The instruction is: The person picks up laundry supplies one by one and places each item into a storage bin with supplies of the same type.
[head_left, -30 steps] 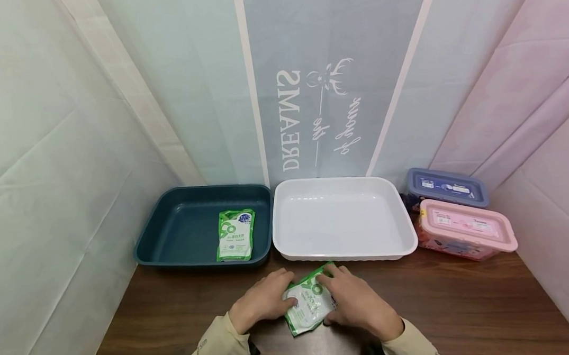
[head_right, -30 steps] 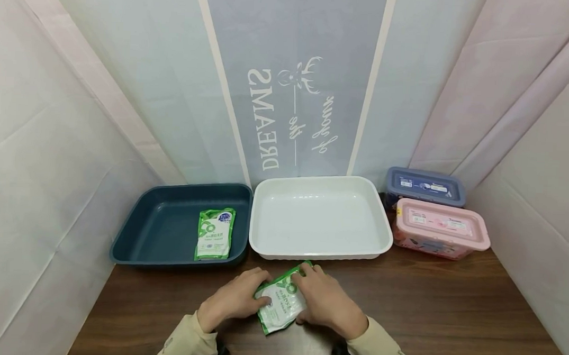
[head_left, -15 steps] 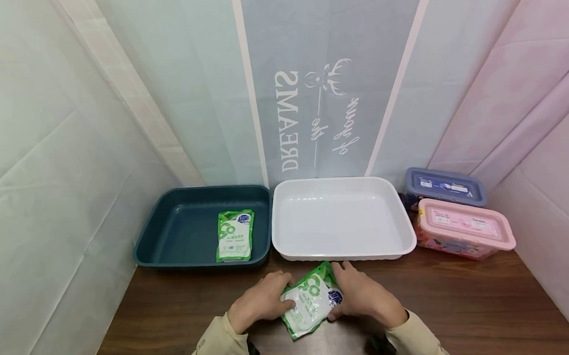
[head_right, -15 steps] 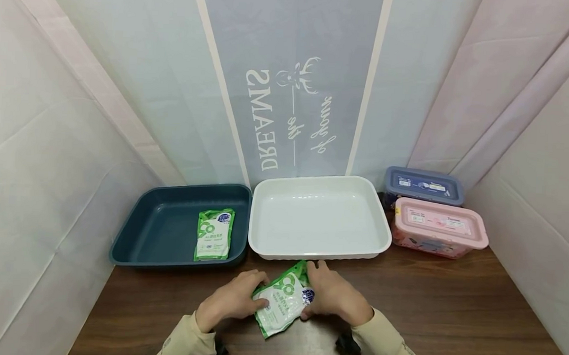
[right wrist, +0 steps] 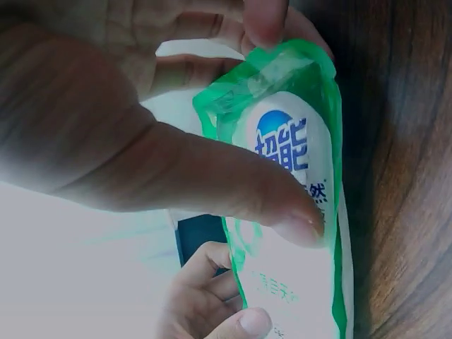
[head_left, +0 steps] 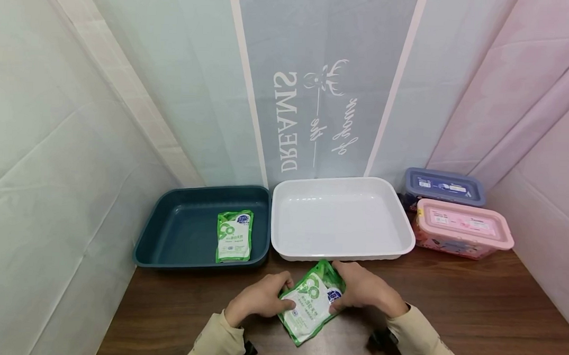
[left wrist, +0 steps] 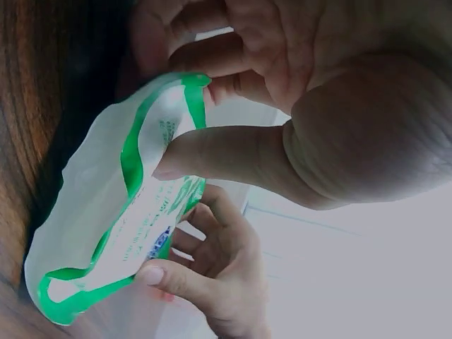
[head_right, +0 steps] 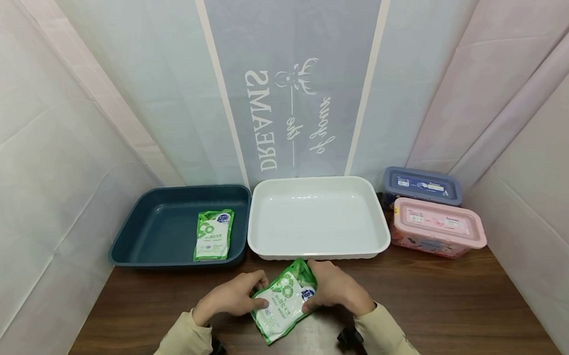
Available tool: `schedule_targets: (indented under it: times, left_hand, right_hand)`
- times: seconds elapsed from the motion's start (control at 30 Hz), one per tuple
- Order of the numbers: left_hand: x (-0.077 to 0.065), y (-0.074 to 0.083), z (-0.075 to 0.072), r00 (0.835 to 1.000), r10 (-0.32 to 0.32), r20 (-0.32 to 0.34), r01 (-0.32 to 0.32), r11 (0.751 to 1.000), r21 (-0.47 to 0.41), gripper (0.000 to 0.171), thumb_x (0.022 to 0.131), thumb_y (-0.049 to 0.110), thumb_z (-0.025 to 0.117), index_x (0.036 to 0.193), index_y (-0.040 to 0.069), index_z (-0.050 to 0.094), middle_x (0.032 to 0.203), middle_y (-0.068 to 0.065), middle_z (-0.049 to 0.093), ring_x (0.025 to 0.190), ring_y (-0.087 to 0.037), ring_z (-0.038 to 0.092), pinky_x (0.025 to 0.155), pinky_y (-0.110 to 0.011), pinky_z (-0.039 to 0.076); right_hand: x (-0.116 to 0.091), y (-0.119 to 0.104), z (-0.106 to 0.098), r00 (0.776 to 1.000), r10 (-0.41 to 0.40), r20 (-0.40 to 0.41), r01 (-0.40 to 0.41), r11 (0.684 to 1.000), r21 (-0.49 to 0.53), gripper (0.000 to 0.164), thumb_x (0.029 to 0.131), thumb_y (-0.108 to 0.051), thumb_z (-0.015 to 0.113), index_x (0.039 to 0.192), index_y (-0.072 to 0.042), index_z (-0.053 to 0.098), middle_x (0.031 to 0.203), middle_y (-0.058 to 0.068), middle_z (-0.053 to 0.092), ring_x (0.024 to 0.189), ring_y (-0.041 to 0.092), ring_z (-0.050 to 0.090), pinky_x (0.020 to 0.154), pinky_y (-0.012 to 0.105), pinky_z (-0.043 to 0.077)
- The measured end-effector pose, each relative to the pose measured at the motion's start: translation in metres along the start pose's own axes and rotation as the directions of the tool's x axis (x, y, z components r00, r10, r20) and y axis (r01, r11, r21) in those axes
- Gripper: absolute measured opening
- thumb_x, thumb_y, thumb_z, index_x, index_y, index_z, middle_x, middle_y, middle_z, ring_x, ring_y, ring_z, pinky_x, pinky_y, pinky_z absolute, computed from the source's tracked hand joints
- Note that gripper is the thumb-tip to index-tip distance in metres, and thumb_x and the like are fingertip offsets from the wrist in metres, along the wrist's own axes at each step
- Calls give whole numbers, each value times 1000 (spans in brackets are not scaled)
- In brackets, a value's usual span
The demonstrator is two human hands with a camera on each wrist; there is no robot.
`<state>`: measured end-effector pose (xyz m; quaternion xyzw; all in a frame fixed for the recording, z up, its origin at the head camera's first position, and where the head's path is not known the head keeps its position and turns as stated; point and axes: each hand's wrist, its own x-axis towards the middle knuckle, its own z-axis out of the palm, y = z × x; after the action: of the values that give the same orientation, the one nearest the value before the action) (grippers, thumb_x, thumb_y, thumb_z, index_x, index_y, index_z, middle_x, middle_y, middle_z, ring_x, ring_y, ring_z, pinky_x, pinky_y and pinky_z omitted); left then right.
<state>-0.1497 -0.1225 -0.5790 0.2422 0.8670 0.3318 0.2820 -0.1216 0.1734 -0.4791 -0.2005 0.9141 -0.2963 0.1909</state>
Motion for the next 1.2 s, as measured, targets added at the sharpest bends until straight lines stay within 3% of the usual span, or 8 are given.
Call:
schedule_targets:
  times: [0.13, 0.3, 0.53, 0.63, 0.83, 0.97, 1.07, 1.2]
  left_hand:
    - [6, -12, 1, 999, 43, 31, -43, 999, -15, 38, 98, 49, 76, 127, 30, 63, 116, 10, 65, 105, -4, 61, 86, -31, 55]
    - [4, -7, -4, 995, 87, 41, -84, 994, -70, 35, 102, 42, 72, 131, 25, 63, 120, 7, 67, 108, -6, 64, 87, -30, 55]
    - [-29, 62, -30, 991, 60, 122, -20, 951, -309, 23, 102, 8, 70, 123, 7, 59, 104, -3, 71, 88, -11, 67, 78, -26, 53]
    - [-36, 74, -33, 989, 45, 143, 13, 925, -380, 23, 102, 1, 67, 122, 5, 58, 100, -5, 71, 83, -11, 64, 73, -24, 49]
    - [-41, 75, -39, 972, 140, 189, -41, 892, -451, 20, 105, 3, 63, 125, 5, 60, 87, -1, 66, 70, -10, 52, 65, -23, 42]
    - [-42, 73, -45, 954, 219, 203, -95, 866, -490, 23, 106, 2, 61, 129, 1, 59, 89, 0, 69, 72, -7, 57, 68, -21, 45]
    - [-42, 73, -46, 947, 247, 205, -115, 857, -502, 24, 106, 1, 60, 129, -2, 58, 91, -1, 70, 76, -6, 60, 70, -20, 46]
    - [-42, 74, -46, 942, 250, 223, -113, 864, -491, 22, 106, 1, 60, 128, -2, 57, 84, 1, 65, 65, -6, 50, 65, -20, 42]
  right_hand:
    - [0, 4, -3, 998, -47, 41, 46, 999, 17, 67, 70, -30, 103, 118, -11, 60, 96, -2, 59, 88, 15, 55, 78, 33, 48]
    - [1, 5, -9, 996, -87, 33, 86, 996, 26, 78, 72, -29, 101, 136, -13, 58, 111, -2, 63, 100, 16, 57, 89, 37, 50]
    - [2, 5, -14, 990, -132, 51, 128, 989, 72, 74, 75, -24, 99, 136, -17, 58, 108, -4, 62, 96, 13, 56, 87, 34, 49]
    - [2, 6, -16, 986, -152, 65, 145, 985, 99, 63, 77, -24, 97, 129, -18, 62, 104, -7, 63, 92, 9, 58, 85, 30, 49]
    - [-2, 5, -24, 978, -202, 56, 188, 963, 192, 61, 83, -26, 94, 134, -12, 65, 109, -5, 69, 91, 5, 63, 80, 25, 52]
    - [-6, 5, -28, 979, -196, 54, 178, 955, 235, 62, 86, -28, 92, 137, -8, 64, 108, -3, 72, 89, 6, 66, 75, 26, 56]
    - [-8, 4, -28, 983, -164, 77, 130, 935, 329, 62, 87, -24, 92, 138, -5, 61, 105, 3, 73, 83, 12, 71, 67, 37, 64]
    - [-11, 1, -27, 985, -120, 126, 53, 895, 443, 58, 88, -15, 90, 134, -1, 59, 100, 9, 73, 73, 22, 74, 61, 52, 64]
